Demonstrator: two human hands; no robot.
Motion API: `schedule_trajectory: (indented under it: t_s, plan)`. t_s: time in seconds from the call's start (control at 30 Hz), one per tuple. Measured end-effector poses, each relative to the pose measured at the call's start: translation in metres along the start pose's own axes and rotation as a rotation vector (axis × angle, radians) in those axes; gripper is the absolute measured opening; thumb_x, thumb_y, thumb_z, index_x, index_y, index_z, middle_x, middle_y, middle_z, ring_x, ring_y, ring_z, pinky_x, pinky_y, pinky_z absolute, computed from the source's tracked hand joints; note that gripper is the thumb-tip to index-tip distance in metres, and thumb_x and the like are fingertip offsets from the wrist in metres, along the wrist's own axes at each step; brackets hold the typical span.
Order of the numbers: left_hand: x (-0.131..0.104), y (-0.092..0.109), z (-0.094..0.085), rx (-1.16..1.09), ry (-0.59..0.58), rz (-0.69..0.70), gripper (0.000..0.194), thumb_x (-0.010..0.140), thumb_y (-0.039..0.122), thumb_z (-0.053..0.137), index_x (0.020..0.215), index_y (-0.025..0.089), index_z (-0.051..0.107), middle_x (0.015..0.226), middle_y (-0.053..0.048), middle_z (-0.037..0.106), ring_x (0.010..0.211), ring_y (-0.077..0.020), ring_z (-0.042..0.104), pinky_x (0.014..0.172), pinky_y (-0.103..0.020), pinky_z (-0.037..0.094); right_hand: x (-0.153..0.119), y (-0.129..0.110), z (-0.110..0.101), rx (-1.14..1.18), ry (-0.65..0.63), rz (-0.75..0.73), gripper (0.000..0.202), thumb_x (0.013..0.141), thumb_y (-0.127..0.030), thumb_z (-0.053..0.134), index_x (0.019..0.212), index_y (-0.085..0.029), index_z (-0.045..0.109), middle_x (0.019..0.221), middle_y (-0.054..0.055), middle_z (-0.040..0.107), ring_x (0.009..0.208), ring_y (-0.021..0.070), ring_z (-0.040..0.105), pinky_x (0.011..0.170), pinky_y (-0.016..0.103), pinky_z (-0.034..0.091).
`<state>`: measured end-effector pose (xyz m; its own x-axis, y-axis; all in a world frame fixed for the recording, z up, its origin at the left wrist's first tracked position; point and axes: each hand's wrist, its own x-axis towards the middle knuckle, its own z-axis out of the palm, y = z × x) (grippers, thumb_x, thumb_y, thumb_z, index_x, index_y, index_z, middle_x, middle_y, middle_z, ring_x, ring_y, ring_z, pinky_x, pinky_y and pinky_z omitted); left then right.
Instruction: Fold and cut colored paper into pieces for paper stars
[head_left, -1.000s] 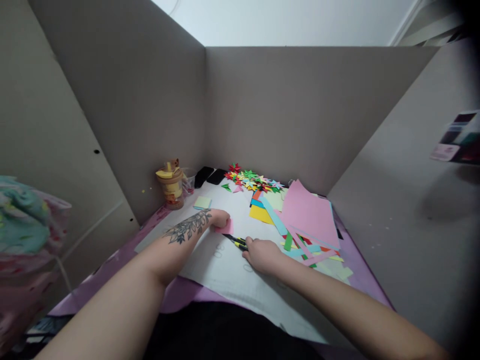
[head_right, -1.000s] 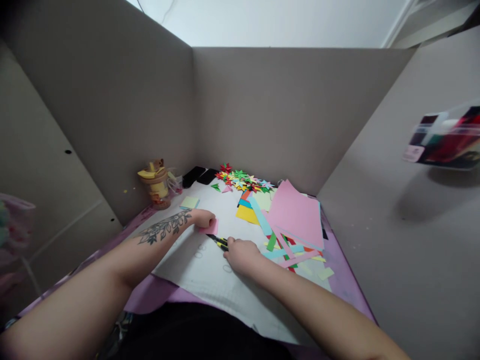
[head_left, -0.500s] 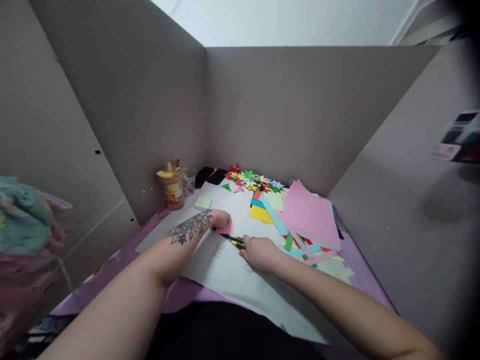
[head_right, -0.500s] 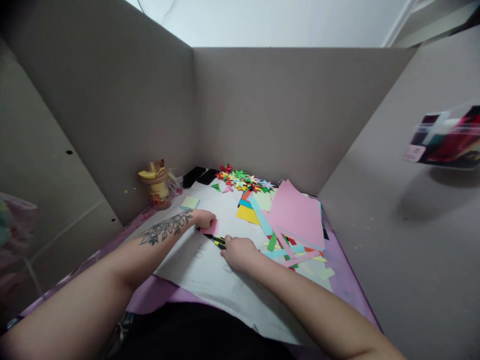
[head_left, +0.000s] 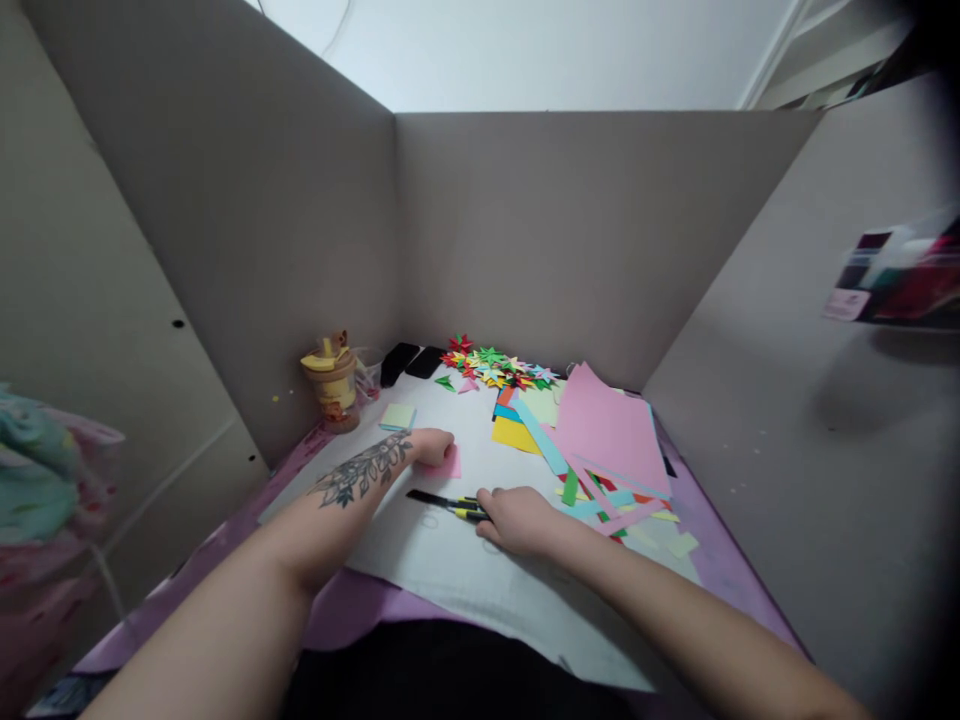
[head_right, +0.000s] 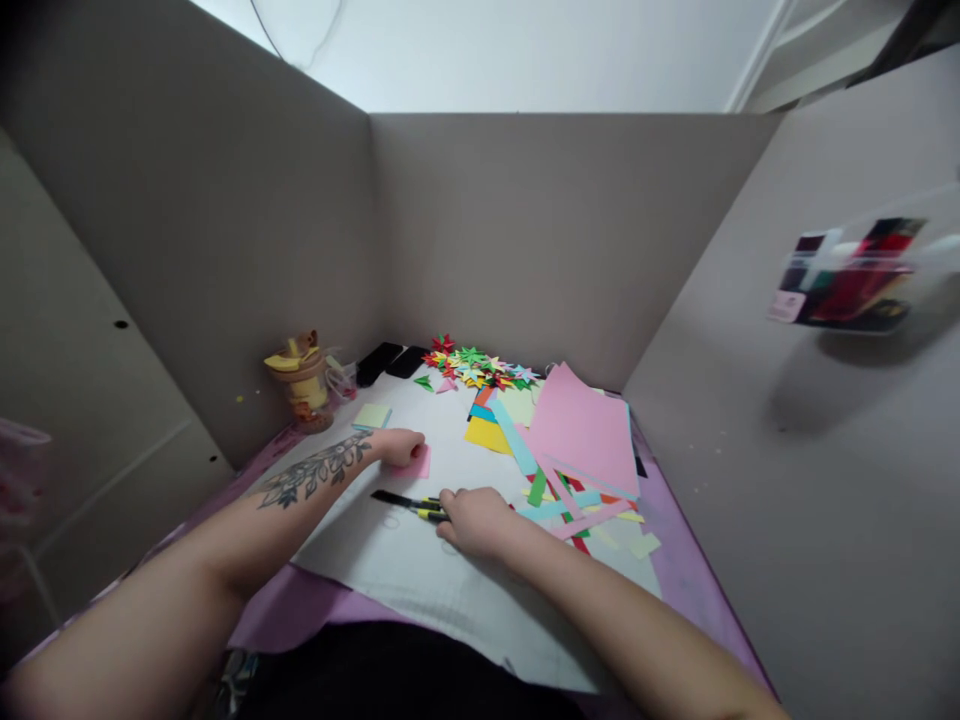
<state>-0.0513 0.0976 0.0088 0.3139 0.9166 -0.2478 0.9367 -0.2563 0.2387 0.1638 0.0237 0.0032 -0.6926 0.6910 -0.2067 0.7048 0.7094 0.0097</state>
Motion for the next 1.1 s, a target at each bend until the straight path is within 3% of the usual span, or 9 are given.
schedule_trajectory:
  t_s: [0.17,0.3,0.53,0.6,0.73,0.83,0.9,1.03,1.1]
  plan:
    - [0.018,-0.001,-0.006,0.122,-0.053,0.011,0.051,0.050,0.021,0.066,0.100,0.015,0.060,0.106,-0.017,0.063,0.092,-0.0306,0.060,0.073,-0.035,0.047,-0.013,0.035,-0.002,0.153,-0.012,-0.158,0.034,0.081,-0.048,0.049,0.101,-0.021,0.055,0.093,0.008,0.066,0.079,0.0240,0.061,0.061,0.028,0.037]
    - [0.023,-0.002,-0.016,0.114,-0.140,-0.012,0.040,0.048,0.028,0.068,0.086,0.017,0.063,0.086,-0.010,0.067,0.077,-0.0262,0.061,0.063,-0.030,0.045,-0.017,0.058,0.002,0.415,0.018,-0.230,0.033,0.080,-0.047,0.053,0.101,-0.022,0.057,0.096,0.005,0.064,0.085,0.0213,0.057,0.068,0.028,0.037]
    - [0.012,-0.011,-0.010,0.017,-0.124,0.007,0.020,0.058,0.030,0.058,0.075,0.019,0.061,0.073,-0.001,0.063,0.065,-0.0183,0.055,0.053,-0.025,0.036,-0.015,0.108,0.030,1.588,0.463,-0.048,0.048,0.084,-0.065,0.035,0.104,-0.022,0.045,0.080,0.001,0.057,0.058,0.0127,0.054,0.054,0.026,0.042]
    - [0.005,-0.012,-0.007,-0.026,-0.008,0.039,0.016,0.062,0.025,0.053,0.074,0.019,0.059,0.074,-0.001,0.062,0.067,-0.0175,0.054,0.054,-0.025,0.034,-0.020,0.114,0.040,1.875,0.274,-0.099,0.053,0.083,-0.068,0.035,0.104,-0.021,0.044,0.082,0.004,0.060,0.058,0.0141,0.059,0.054,0.027,0.045]
    - [-0.018,-0.001,-0.008,-0.094,0.363,0.019,0.009,0.073,0.025,0.047,0.073,0.019,0.054,0.068,0.000,0.058,0.063,-0.0156,0.051,0.056,-0.025,0.033,-0.028,0.102,0.053,1.916,-0.470,-0.266,0.064,0.077,-0.072,0.041,0.099,-0.013,0.049,0.088,0.015,0.065,0.070,0.0239,0.067,0.056,0.033,0.051]
    - [-0.038,0.015,-0.005,-0.050,0.669,-0.038,0.014,0.082,0.026,0.043,0.084,0.020,0.056,0.082,-0.005,0.062,0.075,-0.0185,0.054,0.066,-0.028,0.038,-0.029,0.094,0.050,1.796,-0.654,-0.204,0.066,0.080,-0.071,0.035,0.095,-0.010,0.053,0.093,0.019,0.065,0.080,0.0259,0.067,0.066,0.034,0.052]
    - [-0.046,0.024,0.006,0.019,0.627,-0.015,0.015,0.084,0.023,0.043,0.086,0.020,0.057,0.087,-0.008,0.063,0.083,-0.0212,0.055,0.074,-0.030,0.039,-0.027,0.096,0.044,1.750,-0.511,-0.067,0.063,0.087,-0.065,0.025,0.096,-0.010,0.054,0.102,0.020,0.063,0.090,0.0245,0.066,0.076,0.034,0.050]
    - [-0.050,0.032,0.033,0.072,0.377,-0.020,0.015,0.084,0.023,0.043,0.084,0.019,0.057,0.089,-0.010,0.062,0.087,-0.0226,0.056,0.075,-0.031,0.040,-0.016,0.107,0.039,1.611,0.222,0.215,0.059,0.093,-0.052,0.008,0.107,-0.013,0.050,0.120,0.019,0.055,0.105,0.0211,0.058,0.084,0.033,0.047]
    - [-0.050,0.033,0.040,0.066,0.334,-0.017,0.018,0.085,0.031,0.044,0.081,0.019,0.057,0.086,-0.010,0.062,0.085,-0.0226,0.055,0.074,-0.031,0.041,-0.011,0.107,0.041,1.398,0.436,0.294,0.057,0.094,-0.048,0.006,0.114,-0.014,0.046,0.117,0.017,0.057,0.099,0.0215,0.059,0.081,0.035,0.047]
